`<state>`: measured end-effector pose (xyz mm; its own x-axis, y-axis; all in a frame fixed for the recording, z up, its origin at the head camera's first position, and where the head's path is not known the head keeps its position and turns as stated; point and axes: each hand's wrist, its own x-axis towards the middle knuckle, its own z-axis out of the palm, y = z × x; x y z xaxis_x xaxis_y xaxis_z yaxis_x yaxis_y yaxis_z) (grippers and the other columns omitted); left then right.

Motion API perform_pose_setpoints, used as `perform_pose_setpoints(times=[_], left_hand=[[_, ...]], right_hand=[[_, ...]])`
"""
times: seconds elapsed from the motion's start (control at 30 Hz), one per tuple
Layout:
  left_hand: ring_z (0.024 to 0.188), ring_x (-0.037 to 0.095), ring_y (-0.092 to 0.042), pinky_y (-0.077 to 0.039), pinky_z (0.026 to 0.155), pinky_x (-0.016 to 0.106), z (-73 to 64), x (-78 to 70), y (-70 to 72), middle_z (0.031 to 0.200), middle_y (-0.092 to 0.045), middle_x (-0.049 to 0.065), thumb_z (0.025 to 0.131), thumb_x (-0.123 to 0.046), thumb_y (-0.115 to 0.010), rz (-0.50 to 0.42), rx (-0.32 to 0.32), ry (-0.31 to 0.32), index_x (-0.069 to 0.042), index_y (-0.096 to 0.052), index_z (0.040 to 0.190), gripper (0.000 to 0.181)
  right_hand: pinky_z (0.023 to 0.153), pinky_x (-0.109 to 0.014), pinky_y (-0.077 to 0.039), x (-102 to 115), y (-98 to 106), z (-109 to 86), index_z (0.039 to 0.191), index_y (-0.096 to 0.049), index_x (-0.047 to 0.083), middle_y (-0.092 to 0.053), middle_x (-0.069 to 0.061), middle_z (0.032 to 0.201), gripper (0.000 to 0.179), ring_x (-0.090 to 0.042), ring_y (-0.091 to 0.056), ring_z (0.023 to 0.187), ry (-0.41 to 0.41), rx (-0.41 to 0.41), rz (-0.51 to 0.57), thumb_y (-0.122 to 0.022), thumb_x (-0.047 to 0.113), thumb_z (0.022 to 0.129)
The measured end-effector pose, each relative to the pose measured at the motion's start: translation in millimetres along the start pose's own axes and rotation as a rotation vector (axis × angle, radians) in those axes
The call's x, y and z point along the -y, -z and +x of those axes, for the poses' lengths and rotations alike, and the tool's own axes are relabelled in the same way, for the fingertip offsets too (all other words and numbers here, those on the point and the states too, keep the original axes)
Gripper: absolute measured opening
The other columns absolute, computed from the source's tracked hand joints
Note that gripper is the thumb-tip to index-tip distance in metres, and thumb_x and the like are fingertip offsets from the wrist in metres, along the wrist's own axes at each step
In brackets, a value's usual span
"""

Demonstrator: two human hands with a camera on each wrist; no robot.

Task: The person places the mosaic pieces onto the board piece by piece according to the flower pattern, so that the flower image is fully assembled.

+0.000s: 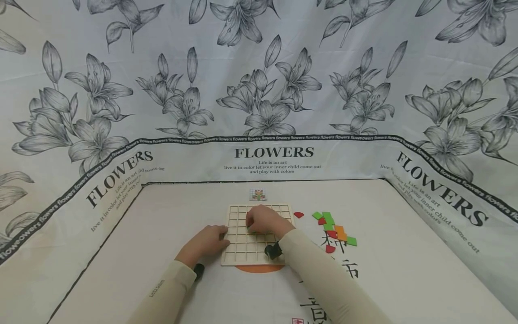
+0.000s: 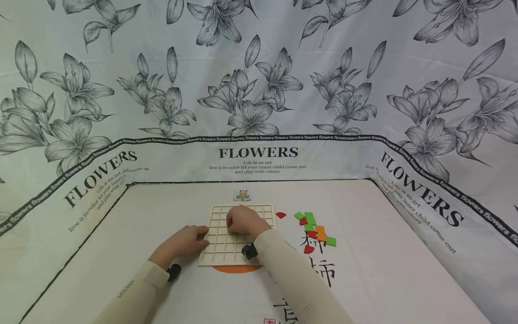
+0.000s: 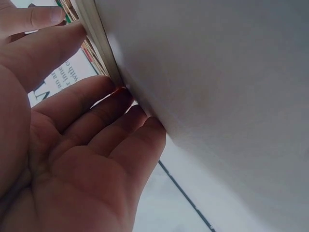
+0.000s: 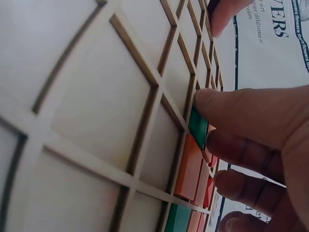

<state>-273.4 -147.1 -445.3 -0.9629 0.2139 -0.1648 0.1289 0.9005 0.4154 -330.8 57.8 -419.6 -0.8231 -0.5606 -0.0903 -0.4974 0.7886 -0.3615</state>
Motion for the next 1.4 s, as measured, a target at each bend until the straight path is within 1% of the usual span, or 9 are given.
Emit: perform_pose_setpoints(times=[0.2, 0.47, 0.7, 0.9, 1.07, 1.2, 1.27, 1.4], left_hand=[[0.132, 0.031, -0.049, -0.039, 0.110, 0.047, 0.0, -0.9, -1.2, 0.139, -0.056, 0.014, 0.092, -0.027, -0.065, 0.000, 0.006, 0.001, -0.004, -0.052, 0.138, 0.053], [0.135, 0.032, -0.046, -0.038, 0.111, 0.047, -3.0, -3.3, -1.3, 0.141, -0.054, 0.014, 0.092, -0.028, -0.065, -0.021, 0.009, 0.019, -0.005, -0.052, 0.139, 0.053], [0.134, 0.032, -0.047, -0.038, 0.111, 0.047, -3.8, -2.7, -0.4, 0.140, -0.055, 0.015, 0.092, -0.027, -0.065, 0.002, -0.008, -0.009, -0.004, -0.054, 0.137, 0.052], [0.132, 0.030, -0.049, -0.039, 0.110, 0.048, -3.7, -2.6, -1.5, 0.140, -0.055, 0.014, 0.092, -0.028, -0.065, -0.017, 0.000, 0.015, -0.005, -0.053, 0.138, 0.053], [0.134, 0.031, -0.047, -0.038, 0.111, 0.048, -5.3, -3.1, -0.6, 0.141, -0.054, 0.014, 0.092, -0.028, -0.066, -0.010, -0.011, 0.011, -0.004, -0.053, 0.138, 0.053], [0.135, 0.032, -0.046, -0.038, 0.111, 0.048, -6.5, -4.3, 1.1, 0.141, -0.054, 0.014, 0.092, -0.027, -0.066, 0.001, -0.013, 0.012, -0.005, -0.053, 0.138, 0.053], [0.135, 0.032, -0.046, -0.037, 0.111, 0.049, -6.9, -5.1, 1.5, 0.141, -0.054, 0.014, 0.092, -0.027, -0.066, -0.001, -0.009, 0.018, -0.005, -0.053, 0.138, 0.053], [0.134, 0.033, -0.047, -0.037, 0.111, 0.050, -7.6, -6.4, 1.5, 0.141, -0.054, 0.014, 0.091, -0.026, -0.066, -0.014, -0.007, 0.028, -0.005, -0.053, 0.138, 0.053]], right_hand=[[0.068, -0.027, -0.049, 1, -2, -0.2, 0.083, -0.072, 0.021, -0.064, 0.010, 0.078, 0.005, -0.008, -0.056, 0.072, -0.019, -0.021, -0.050, -0.076, 0.023, 0.082], [0.071, -0.027, -0.049, 1, -4, -6.0, 0.086, -0.072, 0.020, -0.064, 0.009, 0.079, 0.003, -0.008, -0.056, 0.074, 0.008, -0.027, -0.081, -0.074, 0.021, 0.084], [0.073, -0.028, -0.050, -2, 2, -14.3, 0.093, -0.074, 0.018, -0.067, 0.007, 0.085, 0.007, -0.009, -0.056, 0.076, 0.034, -0.023, -0.116, -0.071, 0.020, 0.087], [0.073, -0.029, -0.050, -9, 8, -24.8, 0.093, -0.074, 0.017, -0.066, 0.006, 0.085, 0.007, -0.011, -0.055, 0.076, 0.038, -0.027, -0.112, -0.071, 0.020, 0.087], [0.076, -0.030, -0.050, -18, 15, -34.6, 0.095, -0.074, 0.017, -0.066, 0.006, 0.087, 0.009, -0.012, -0.055, 0.079, 0.020, -0.043, -0.105, -0.070, 0.020, 0.087], [0.076, -0.032, -0.050, -26, 21, -42.0, 0.097, -0.074, 0.016, -0.067, 0.005, 0.089, 0.010, -0.012, -0.056, 0.080, -0.001, -0.043, -0.091, -0.068, 0.019, 0.088], [0.075, -0.032, -0.050, -31, 25, -45.8, 0.097, -0.074, 0.016, -0.067, 0.005, 0.090, 0.010, -0.012, -0.056, 0.080, -0.018, -0.047, -0.084, -0.068, 0.019, 0.089], [0.076, -0.032, -0.049, -45, 32, -52.0, 0.094, -0.073, 0.017, -0.065, 0.005, 0.087, 0.008, -0.013, -0.054, 0.080, -0.080, -0.068, -0.075, -0.070, 0.020, 0.087]])
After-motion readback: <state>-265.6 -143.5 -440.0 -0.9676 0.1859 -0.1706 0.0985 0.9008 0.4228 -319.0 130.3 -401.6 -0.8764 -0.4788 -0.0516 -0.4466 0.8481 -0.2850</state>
